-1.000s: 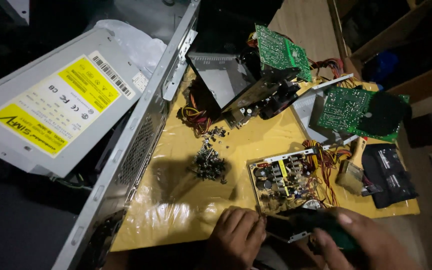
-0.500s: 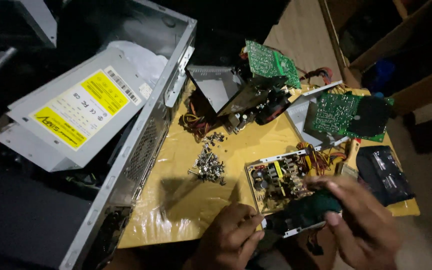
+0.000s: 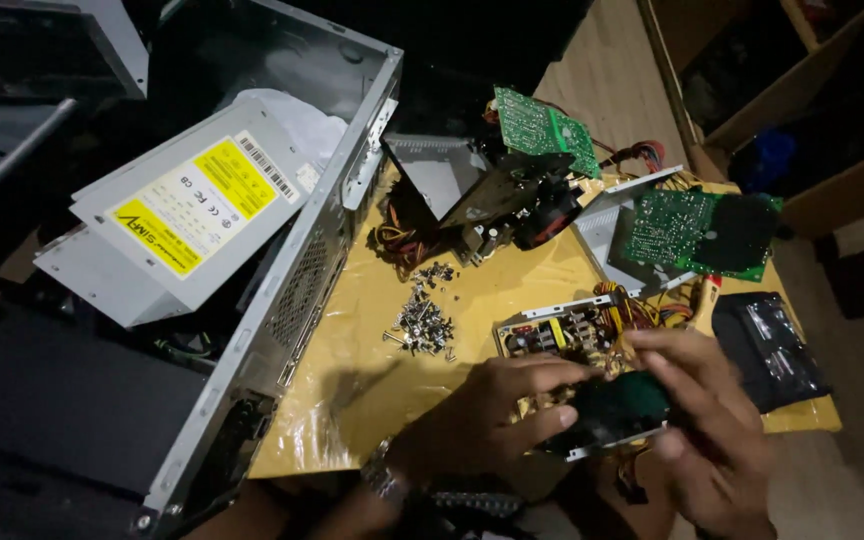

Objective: Assembling the internal components of a computer power supply unit, including the circuit board and cooling fan, using a screwdriver.

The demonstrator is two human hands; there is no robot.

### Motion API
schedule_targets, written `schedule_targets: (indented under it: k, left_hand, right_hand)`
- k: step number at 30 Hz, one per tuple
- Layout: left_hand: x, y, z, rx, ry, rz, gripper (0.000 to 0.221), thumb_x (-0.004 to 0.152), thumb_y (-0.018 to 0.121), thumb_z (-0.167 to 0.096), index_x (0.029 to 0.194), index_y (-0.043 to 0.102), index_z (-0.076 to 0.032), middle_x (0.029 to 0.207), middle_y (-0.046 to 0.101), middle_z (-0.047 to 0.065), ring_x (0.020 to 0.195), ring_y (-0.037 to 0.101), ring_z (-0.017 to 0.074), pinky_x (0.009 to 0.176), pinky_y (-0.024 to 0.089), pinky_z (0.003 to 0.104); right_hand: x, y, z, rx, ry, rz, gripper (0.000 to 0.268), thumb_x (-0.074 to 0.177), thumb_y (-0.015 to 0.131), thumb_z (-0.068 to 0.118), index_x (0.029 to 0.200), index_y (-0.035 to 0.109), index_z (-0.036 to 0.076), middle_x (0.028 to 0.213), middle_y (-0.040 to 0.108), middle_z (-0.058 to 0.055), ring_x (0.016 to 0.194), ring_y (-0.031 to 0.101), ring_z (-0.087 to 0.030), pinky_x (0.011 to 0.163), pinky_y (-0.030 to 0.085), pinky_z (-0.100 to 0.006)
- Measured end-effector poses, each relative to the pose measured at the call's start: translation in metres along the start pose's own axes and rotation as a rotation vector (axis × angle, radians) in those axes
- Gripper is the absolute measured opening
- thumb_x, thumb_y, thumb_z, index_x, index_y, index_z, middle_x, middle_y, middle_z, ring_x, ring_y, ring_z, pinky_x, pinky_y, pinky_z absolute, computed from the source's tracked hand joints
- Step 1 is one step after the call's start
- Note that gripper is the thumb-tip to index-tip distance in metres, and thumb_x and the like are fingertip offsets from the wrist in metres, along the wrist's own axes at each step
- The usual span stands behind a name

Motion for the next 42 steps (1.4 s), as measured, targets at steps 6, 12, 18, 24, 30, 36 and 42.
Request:
schedule_targets:
  k: [6,12,18,24,30,36,42]
  left_hand:
    - [0.012,0.0,0.014,-0.164,-0.022,0.173,0.05,0.099,0.051,-0.034,0.131,0.059,0.004,0.121,0.07,0.022,0.092,0.072,0.0293,0.075,0.059,0.035]
    - [0.021,0.013,0.027,-0.047,0.191,-0.142,0.03,0.08,0.083,-0.014,0.103,0.071,0.001,0.101,0.076,0.017,0.081,0.076,0.0255,0.072,0.065,0.032]
    - [0.018,0.014,0.029,-0.016,0.165,0.003,0.035,0.094,0.067,-0.023,0.115,0.067,0.005,0.111,0.073,0.024,0.092,0.076,0.033,0.078,0.067,0.04]
    - [0.022,0.018,0.024,0.064,0.197,-0.122,0.022,0.081,0.083,-0.017,0.09,0.065,-0.007,0.087,0.07,0.005,0.073,0.067,0.0165,0.067,0.056,0.029]
    - [0.022,0.025,0.03,0.089,0.276,-0.227,0.034,0.08,0.082,-0.03,0.085,0.062,-0.003,0.082,0.067,0.007,0.068,0.064,0.0191,0.06,0.057,0.033]
    - [0.02,0.007,0.009,-0.03,0.259,-0.139,0.016,0.092,0.074,-0.019,0.094,0.067,-0.006,0.089,0.072,0.007,0.074,0.069,0.0183,0.072,0.058,0.032]
    - [0.017,0.007,0.005,0.002,0.227,-0.038,0.056,0.093,0.068,-0.029,0.139,0.053,0.0,0.133,0.067,0.022,0.115,0.072,0.0334,0.104,0.062,0.044]
  right_hand:
    - [-0.008,0.0,0.003,0.131,0.12,-0.072,0.038,0.096,0.051,0.012,0.13,0.058,-0.004,0.133,0.066,-0.027,0.128,0.069,-0.042,0.117,0.058,-0.052]
    - [-0.006,0.009,-0.002,-0.122,-0.02,-0.154,0.038,0.095,0.064,0.003,0.132,0.058,-0.004,0.121,0.064,-0.027,0.112,0.071,-0.041,0.097,0.065,-0.045]
    - [-0.01,0.0,-0.005,-0.085,0.054,-0.129,0.036,0.089,0.067,0.003,0.123,0.062,-0.006,0.122,0.07,-0.028,0.111,0.075,-0.037,0.105,0.063,-0.045]
    - [-0.015,0.008,-0.01,-0.109,0.021,-0.19,0.042,0.082,0.077,0.011,0.12,0.066,-0.004,0.109,0.065,-0.026,0.097,0.065,-0.032,0.088,0.056,-0.04]
    - [-0.026,0.005,-0.025,-0.21,-0.028,-0.145,0.061,0.078,0.08,0.029,0.13,0.062,0.004,0.119,0.061,-0.023,0.109,0.061,-0.031,0.087,0.059,-0.038]
    - [-0.016,-0.006,-0.004,-0.036,0.137,-0.099,0.037,0.092,0.061,0.006,0.127,0.062,-0.005,0.126,0.07,-0.025,0.119,0.072,-0.035,0.11,0.058,-0.045]
    - [-0.015,0.001,-0.014,-0.084,-0.067,-0.097,0.044,0.085,0.073,0.006,0.126,0.061,-0.003,0.116,0.071,-0.025,0.106,0.072,-0.035,0.094,0.061,-0.04]
Point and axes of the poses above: each hand's wrist, its own x-axis towards the middle knuckle, its own y-axis out of the palm, z = x × y, the point moved 1 cm from there along x, towards the middle knuckle
